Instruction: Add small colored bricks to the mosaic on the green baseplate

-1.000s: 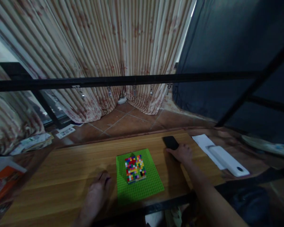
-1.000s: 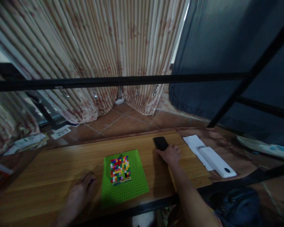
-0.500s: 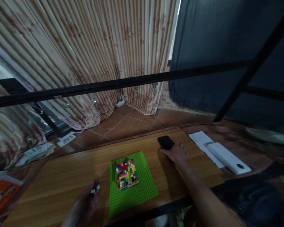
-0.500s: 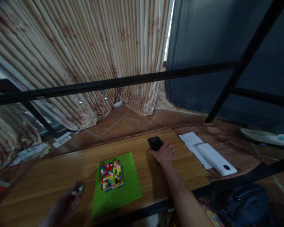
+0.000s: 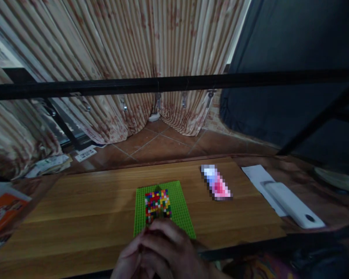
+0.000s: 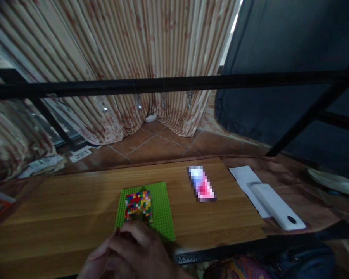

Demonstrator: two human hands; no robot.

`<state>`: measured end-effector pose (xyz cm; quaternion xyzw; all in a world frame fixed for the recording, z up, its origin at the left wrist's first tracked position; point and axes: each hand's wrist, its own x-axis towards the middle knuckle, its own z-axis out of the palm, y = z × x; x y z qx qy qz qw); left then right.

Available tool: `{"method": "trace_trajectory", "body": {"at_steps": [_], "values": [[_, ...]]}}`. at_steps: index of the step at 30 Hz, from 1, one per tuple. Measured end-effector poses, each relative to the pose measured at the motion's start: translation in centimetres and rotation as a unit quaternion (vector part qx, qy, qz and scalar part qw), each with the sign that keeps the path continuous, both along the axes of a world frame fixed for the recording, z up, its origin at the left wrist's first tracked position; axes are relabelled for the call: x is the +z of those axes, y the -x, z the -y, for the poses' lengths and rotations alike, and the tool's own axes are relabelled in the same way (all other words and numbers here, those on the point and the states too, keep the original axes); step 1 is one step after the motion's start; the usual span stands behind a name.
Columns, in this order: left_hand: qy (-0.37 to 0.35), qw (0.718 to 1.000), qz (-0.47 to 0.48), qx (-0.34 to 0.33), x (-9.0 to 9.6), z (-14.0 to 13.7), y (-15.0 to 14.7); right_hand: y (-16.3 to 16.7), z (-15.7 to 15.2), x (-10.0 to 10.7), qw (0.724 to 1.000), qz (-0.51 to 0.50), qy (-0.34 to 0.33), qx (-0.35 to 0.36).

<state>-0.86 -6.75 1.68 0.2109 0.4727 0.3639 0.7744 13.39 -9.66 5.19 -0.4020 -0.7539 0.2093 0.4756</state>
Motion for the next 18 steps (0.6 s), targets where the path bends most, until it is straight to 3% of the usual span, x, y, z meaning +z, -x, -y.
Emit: {"method": "trace_trajectory", "body": {"at_steps": [4, 8, 14, 18], "values": [[0.038, 0.998, 0.05, 0.01, 0.2, -0.2, -0.6, 0.1, -0.8, -1.4, 0.998, -0.057, 0.009, -0.002], [0.029, 0.996, 0.077, 0.032, 1.1, -0.7, -0.9, -0.4, -1.4, -1.8, 0.997, -0.075, 0.024, -0.008], [0.024, 0.993, 0.109, 0.027, 1.5, -0.8, -1.4, -1.0, -1.3, -1.7, 0.999, -0.051, 0.002, 0.0], [-0.002, 0.997, 0.079, 0.003, 1.6, -0.5, -1.7, -1.5, -1.3, -1.3, 0.999, -0.016, -0.026, 0.013]]}}
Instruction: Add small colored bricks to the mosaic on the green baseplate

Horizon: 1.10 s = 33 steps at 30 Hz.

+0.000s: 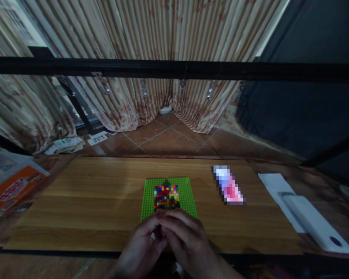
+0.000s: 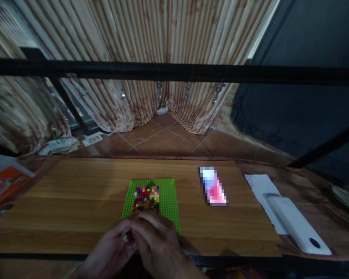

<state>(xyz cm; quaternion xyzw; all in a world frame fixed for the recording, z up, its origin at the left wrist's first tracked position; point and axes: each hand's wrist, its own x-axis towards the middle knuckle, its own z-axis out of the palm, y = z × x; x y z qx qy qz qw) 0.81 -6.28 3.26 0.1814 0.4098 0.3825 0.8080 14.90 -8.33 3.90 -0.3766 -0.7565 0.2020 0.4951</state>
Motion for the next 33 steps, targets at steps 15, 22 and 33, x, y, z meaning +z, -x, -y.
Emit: {"method": "trace_trajectory", "body": {"at_steps": [15, 22, 33], "values": [[0.065, 0.998, -0.019, -0.012, 0.7, 1.0, -0.2, -4.3, -2.6, -1.8, 0.97, -0.047, 0.119, -0.207], [0.019, 0.999, -0.024, -0.022, 0.2, 1.2, 0.9, -4.0, -4.1, -2.8, 0.978, -0.014, 0.108, -0.18], [0.022, 0.999, -0.037, 0.027, 1.0, -0.1, 1.7, -2.1, -6.8, -4.3, 0.977, -0.04, 0.122, -0.17]]}}
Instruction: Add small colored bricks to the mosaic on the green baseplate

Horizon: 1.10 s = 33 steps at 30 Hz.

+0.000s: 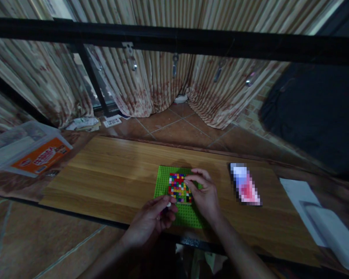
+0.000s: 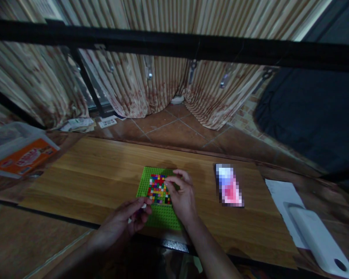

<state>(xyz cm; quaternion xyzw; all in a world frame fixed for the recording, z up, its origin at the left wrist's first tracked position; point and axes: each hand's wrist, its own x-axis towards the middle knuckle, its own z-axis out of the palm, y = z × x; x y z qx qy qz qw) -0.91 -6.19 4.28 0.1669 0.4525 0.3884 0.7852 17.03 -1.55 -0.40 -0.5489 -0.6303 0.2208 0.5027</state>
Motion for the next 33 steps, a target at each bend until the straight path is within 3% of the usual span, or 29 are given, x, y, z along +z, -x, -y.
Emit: {"method": "trace_trajectory", "body": {"at_steps": [7, 11, 16, 24, 30, 33], "values": [[0.036, 0.997, 0.065, 0.007, 1.3, -1.2, 0.5, -0.1, -0.4, -0.4, 0.998, -0.06, 0.01, 0.005], [0.031, 0.996, 0.081, -0.004, 1.2, -1.4, 0.6, -0.3, -0.3, -0.2, 0.999, -0.028, 0.0, 0.026], [0.028, 0.996, 0.086, -0.016, 1.1, -1.5, 0.5, -0.3, -0.2, -0.2, 0.999, 0.006, -0.004, 0.033], [-0.004, 0.999, 0.034, -0.005, 0.9, -0.9, 0.4, -0.2, -0.1, -0.8, 0.998, -0.052, 0.003, 0.023], [-0.024, 1.0, 0.014, 0.001, 1.0, -0.8, 0.2, -0.4, 1.2, 0.4, 0.998, -0.042, -0.04, 0.008], [-0.021, 0.999, 0.027, 0.001, 1.2, -1.0, -0.1, -0.1, 2.6, 1.6, 0.998, -0.012, -0.052, 0.044]]}}
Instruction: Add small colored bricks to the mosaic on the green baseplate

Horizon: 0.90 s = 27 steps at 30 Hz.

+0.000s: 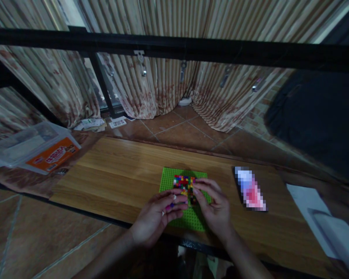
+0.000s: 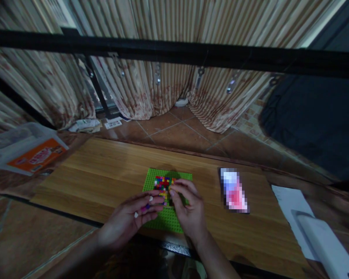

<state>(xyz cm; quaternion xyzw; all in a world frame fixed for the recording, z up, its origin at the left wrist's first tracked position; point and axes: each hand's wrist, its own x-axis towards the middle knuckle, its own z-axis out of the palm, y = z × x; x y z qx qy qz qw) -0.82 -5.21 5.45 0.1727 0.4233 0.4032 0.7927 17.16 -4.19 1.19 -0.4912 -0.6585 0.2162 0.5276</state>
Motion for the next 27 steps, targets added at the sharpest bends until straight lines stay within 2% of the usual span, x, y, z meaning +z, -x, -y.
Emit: {"method": "trace_trajectory", "body": {"at_steps": [3, 6, 18, 20, 25, 27], "values": [[-0.004, 1.0, 0.022, 0.006, 0.0, 0.0, -0.5, 0.5, 1.3, 1.2, 0.997, 0.034, 0.019, 0.063], [-0.025, 0.999, 0.045, 0.009, 0.1, 0.0, -1.1, 0.8, 1.8, 1.8, 0.994, 0.053, 0.028, 0.092], [-0.039, 0.998, 0.054, -0.02, 0.3, -0.1, -2.6, 0.7, 1.3, 1.4, 0.994, 0.022, 0.055, 0.088], [-0.036, 0.997, 0.057, -0.021, 0.4, 0.0, -2.5, 0.1, 1.1, 1.3, 0.995, 0.029, 0.053, 0.073], [-0.018, 0.998, 0.055, -0.037, 0.3, 0.8, -1.7, -1.9, -0.2, 0.8, 0.994, 0.102, 0.022, -0.034], [-0.013, 0.998, 0.051, -0.044, 0.0, 1.3, -1.4, -2.3, -0.7, 0.4, 0.99, 0.129, 0.017, -0.048]]}}
